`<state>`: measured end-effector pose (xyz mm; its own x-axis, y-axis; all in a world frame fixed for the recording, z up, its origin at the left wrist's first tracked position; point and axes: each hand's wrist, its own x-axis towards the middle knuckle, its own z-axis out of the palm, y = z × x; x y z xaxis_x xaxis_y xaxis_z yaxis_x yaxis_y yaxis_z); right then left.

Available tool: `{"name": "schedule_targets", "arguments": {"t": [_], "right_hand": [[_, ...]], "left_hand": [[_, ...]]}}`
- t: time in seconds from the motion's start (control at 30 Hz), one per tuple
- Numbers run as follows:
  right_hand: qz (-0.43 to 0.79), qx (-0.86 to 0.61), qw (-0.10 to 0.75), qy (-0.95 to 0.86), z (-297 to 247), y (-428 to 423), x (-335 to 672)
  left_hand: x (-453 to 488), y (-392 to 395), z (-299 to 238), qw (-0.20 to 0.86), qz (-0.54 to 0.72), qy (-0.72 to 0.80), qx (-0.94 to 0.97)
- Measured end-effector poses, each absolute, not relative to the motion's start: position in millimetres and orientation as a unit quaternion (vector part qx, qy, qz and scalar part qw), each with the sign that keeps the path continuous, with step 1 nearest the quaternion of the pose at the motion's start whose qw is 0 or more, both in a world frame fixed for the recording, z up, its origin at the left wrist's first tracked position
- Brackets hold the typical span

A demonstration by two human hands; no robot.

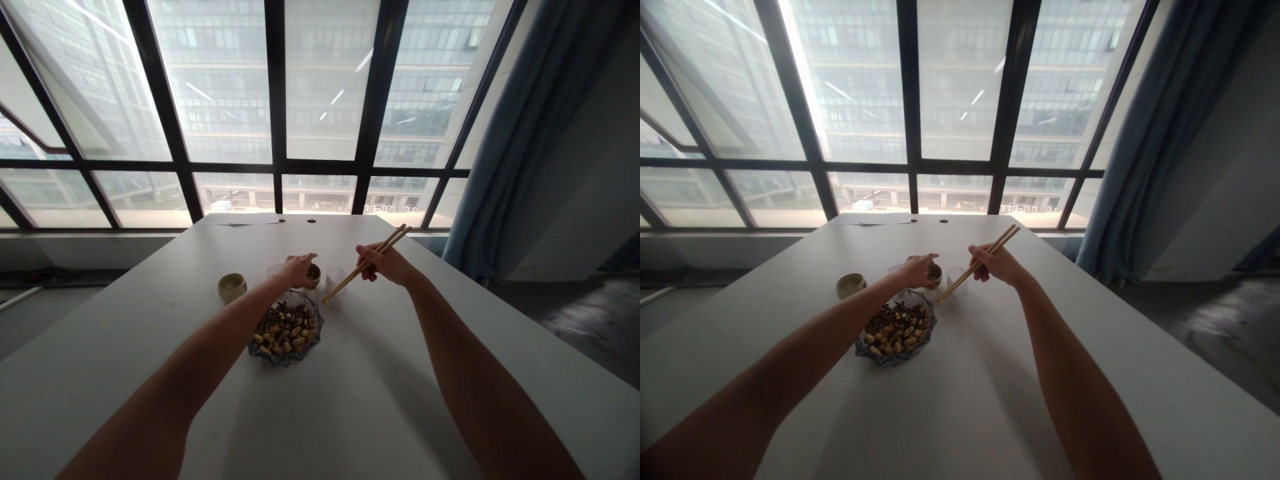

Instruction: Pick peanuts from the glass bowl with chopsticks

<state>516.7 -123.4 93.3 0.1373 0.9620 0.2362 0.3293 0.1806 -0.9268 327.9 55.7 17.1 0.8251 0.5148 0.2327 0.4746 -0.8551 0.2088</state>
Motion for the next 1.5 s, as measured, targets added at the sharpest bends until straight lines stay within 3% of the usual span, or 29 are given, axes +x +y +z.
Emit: {"name": "schedule_targets", "arguments": {"t": [0.17,0.6,0.87,1.17,1.5], "right_hand": [[0.299,-0.553,0.528,-0.572,92.6,-123.1,520.9],[0.149,-0.609,0.581,-0.519,103.0,-133.9,546.1],[0.116,-0.623,0.587,-0.503,107.6,-141.5,555.4],[0.098,-0.623,0.565,-0.532,109.8,-145.6,554.8],[0.077,-0.647,0.480,-0.588,102.4,-135.5,548.1]], "left_hand": [[325.0,49.6,13.9,0.021,0.165,0.209,0.964],[342.7,61.0,26.4,0.134,0.083,0.355,0.922],[374.6,23.5,17.5,0.102,0.112,0.240,0.959],[367.5,8.9,16.9,0.044,0.260,0.075,0.962],[373.7,14.1,14.5,0.097,0.216,0.128,0.963]]}}
